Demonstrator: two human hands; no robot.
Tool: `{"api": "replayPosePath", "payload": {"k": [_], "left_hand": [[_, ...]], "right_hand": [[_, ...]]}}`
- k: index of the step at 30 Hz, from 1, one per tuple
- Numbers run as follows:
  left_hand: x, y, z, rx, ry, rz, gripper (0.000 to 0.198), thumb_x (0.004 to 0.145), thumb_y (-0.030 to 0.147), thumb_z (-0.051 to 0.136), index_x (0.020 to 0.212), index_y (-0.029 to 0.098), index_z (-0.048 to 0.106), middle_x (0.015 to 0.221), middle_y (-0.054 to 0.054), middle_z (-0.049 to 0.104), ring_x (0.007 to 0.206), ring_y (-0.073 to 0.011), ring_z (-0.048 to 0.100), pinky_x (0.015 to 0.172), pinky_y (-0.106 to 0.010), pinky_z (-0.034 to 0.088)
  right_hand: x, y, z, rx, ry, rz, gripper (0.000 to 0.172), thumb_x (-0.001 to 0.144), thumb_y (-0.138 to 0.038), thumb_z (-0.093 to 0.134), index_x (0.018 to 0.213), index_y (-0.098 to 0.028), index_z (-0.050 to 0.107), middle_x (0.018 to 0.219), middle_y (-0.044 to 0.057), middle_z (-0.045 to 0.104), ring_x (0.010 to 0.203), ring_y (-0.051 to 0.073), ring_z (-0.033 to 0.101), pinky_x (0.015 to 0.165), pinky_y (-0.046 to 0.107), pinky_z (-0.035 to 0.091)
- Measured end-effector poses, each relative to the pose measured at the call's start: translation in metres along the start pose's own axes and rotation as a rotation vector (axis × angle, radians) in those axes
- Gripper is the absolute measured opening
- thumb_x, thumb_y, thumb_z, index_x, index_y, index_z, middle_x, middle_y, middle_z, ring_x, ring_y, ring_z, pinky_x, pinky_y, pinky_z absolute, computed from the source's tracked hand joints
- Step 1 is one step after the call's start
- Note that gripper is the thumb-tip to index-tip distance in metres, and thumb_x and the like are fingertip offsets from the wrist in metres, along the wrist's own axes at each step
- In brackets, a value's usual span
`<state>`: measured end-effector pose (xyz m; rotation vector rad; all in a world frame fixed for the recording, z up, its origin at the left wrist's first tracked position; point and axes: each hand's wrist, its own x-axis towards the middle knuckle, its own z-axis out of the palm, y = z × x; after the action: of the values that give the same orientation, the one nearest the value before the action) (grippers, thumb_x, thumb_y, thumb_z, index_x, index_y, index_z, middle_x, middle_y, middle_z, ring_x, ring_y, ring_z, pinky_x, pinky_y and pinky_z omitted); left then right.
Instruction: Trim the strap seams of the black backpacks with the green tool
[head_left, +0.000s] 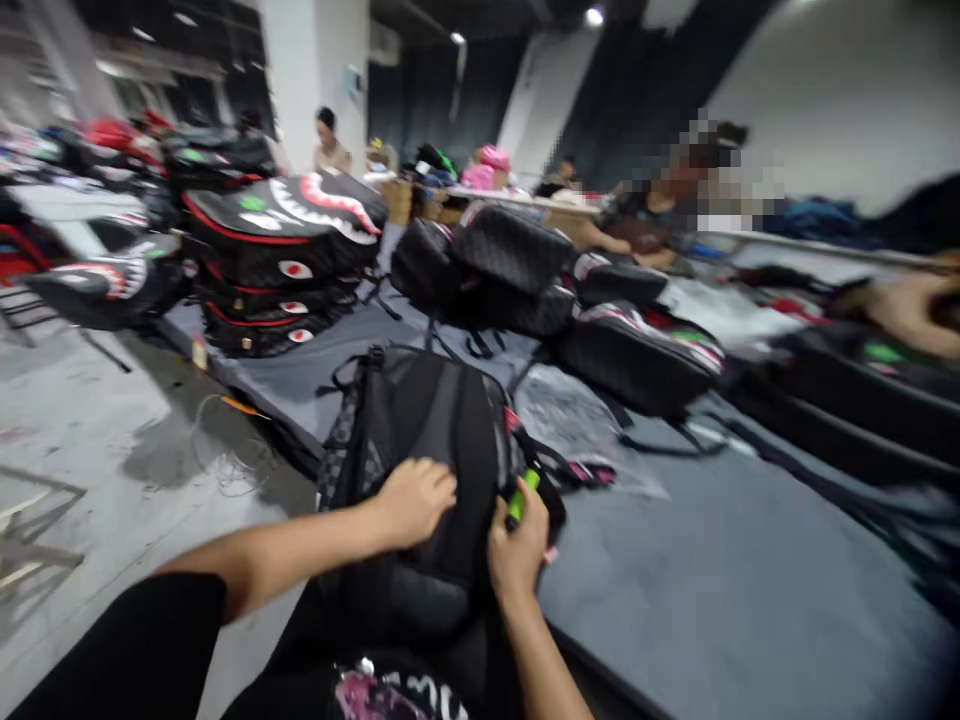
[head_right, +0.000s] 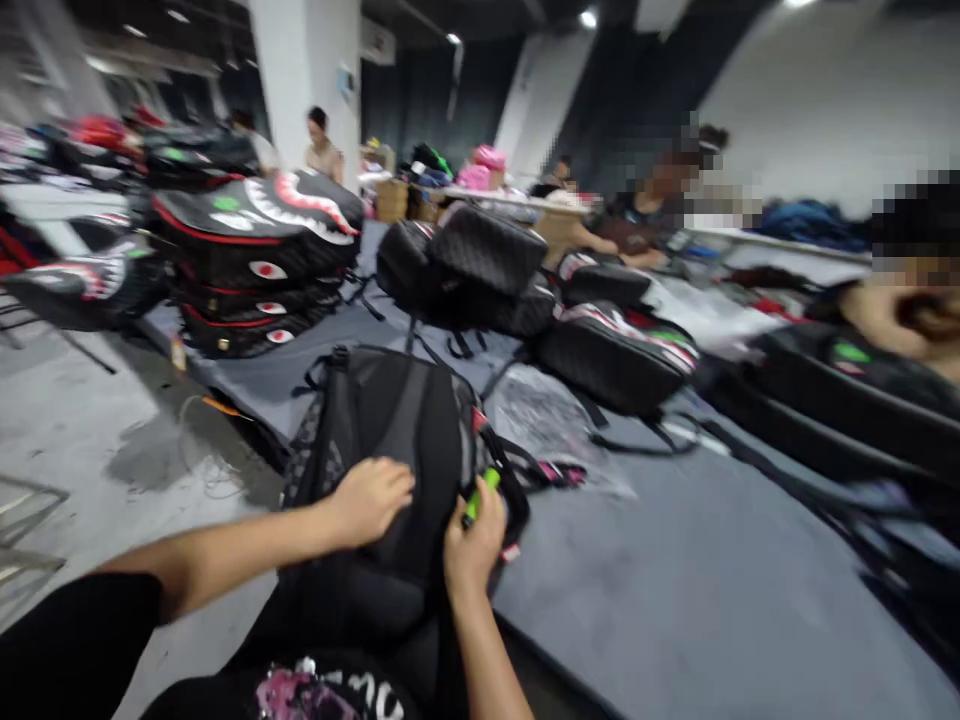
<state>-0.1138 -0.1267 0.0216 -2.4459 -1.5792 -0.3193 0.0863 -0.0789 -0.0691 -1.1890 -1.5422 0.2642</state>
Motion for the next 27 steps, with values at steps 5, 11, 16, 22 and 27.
{"api": "replayPosePath", "payload": {"k": [5,11,16,22,27], "left_hand": [[0.129,-0.021,0.019,-0.001,-0.013,0.397,0.027,0.098,0.035,0.052,0.113,0.016,0.065,0.124,-0.011,0.067,0.127,-0.0255,0.055,0.113,-0.043,0.032],[0.167,-0.015,0.033,0.070,-0.130,0.561,0.035,0.094,0.044,0.057,0.081,0.015,0.072,0.077,-0.010,0.074,0.077,-0.0213,0.066,0.076,-0.036,0.036],[0.170,-0.037,0.020,0.074,-0.160,0.575,0.041,0.097,0.050,0.051,0.084,0.018,0.073,0.083,-0.008,0.076,0.080,-0.0206,0.066,0.076,-0.035,0.033],[0.181,-0.076,0.018,0.160,-0.042,0.400,0.052,0.099,0.052,0.044,0.079,0.014,0.072,0.078,-0.011,0.073,0.081,-0.0231,0.061,0.085,-0.043,0.036],[0.140,-0.037,0.041,-0.006,0.206,0.418,0.042,0.101,0.040,0.045,0.075,0.017,0.069,0.074,-0.003,0.068,0.085,-0.0192,0.056,0.101,-0.043,0.036]], "right_hand": [[-0.011,-0.010,0.008,-0.016,0.064,0.101,0.031,0.096,-0.034,0.052,0.124,-0.019,0.054,0.111,0.012,0.067,0.103,0.024,0.065,0.093,0.043,0.052],[-0.026,-0.005,0.006,0.060,0.086,0.093,0.035,0.096,-0.029,0.053,0.131,-0.023,0.050,0.117,0.011,0.065,0.101,0.022,0.066,0.091,0.042,0.054],[-0.033,-0.004,0.014,0.125,0.046,0.085,0.039,0.092,-0.029,0.061,0.129,-0.025,0.052,0.122,0.011,0.065,0.115,0.026,0.062,0.099,0.050,0.050],[-0.038,-0.014,0.008,0.212,0.073,0.193,0.031,0.095,-0.028,0.056,0.125,-0.023,0.051,0.105,0.008,0.068,0.098,0.021,0.069,0.090,0.042,0.057],[-0.007,-0.027,-0.001,0.395,0.159,0.377,0.025,0.098,-0.041,0.052,0.113,-0.021,0.052,0.077,-0.001,0.065,0.062,0.014,0.066,0.059,0.029,0.057]]}}
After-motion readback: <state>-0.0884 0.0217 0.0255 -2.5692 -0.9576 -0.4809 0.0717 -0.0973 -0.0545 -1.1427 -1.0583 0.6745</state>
